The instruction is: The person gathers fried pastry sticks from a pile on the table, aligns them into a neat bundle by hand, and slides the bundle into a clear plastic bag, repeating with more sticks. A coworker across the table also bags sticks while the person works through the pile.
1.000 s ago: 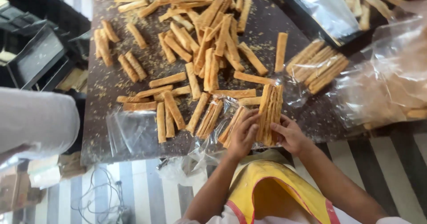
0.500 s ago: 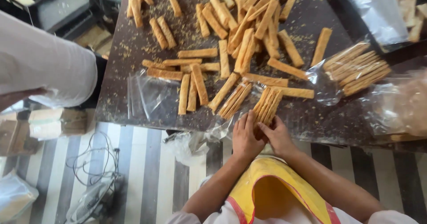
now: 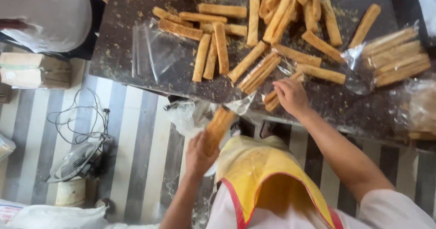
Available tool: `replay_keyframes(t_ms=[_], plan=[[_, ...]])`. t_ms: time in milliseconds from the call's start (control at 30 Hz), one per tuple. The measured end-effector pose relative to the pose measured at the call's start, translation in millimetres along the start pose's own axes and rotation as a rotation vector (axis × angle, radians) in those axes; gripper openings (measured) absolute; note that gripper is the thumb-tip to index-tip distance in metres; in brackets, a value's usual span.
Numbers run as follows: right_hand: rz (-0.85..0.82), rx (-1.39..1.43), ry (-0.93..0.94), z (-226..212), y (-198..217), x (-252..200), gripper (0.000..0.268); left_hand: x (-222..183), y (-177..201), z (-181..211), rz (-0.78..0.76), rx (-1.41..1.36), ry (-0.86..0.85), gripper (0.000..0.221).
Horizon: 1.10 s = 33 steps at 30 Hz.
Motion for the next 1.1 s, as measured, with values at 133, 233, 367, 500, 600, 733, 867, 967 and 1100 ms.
replay_keyframes(t_ms=[133,233,367,500,600,733,867,967,1100], plan=[[-0.202,-0.092,0.055,8.5,-33.5,4.2,0.016,13.3,-22.6,14.9,-0.104,-0.019,-0.029,0.077],[-0.248,-0.174,0.05,13.3,-41.8,7.5,0.014,34.3,-42.3,39.4,-0.127,-0.063,-0.095,0.071],[-0.22,-0.241,0.148,11.4,-48.2,13.5,0.013,49.1,-49.2,67.9,-0.063,-0.079,-0.261,0.07],[-0.287,-0.264,0.133,18.0,-53.7,18.4,0.015,55.8,-45.9,78.6,-0.173,-0.076,-0.259,0.07],[-0.257,-0.221,0.177,12.2,-48.6,21.9,0.016,47.0,-47.5,66.0,-0.26,-0.129,-0.228,0.069],[-0.287,-0.212,0.126,10.3,-49.1,23.6,0.018,51.8,-57.2,59.5,-0.247,-0.14,-0.184,0.069],[-0.265,-0.187,0.121,12.0,-45.3,21.2,0.019,58.6,-73.9,68.8,-0.16,-0.125,-0.178,0.071],[-0.325,-0.156,0.035,26.3,-56.6,8.9,0.026,63.9,-94.0,75.3,-0.129,-0.116,-0.163,0.072],[-0.217,-0.274,0.25,22.0,-57.7,-1.3,0.064,84.4,-114.7,86.8,-0.129,-0.105,-0.162,0.073]])
Point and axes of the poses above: each hand's wrist, its own x-axis towards the middle knuckle, its own y-axis out of the back of the hand, z = x × y, the point moved 9 cm from there along x, towards the middle knuckle, and after that the axes turned 10 degrees about y, right-handed, at the moved point
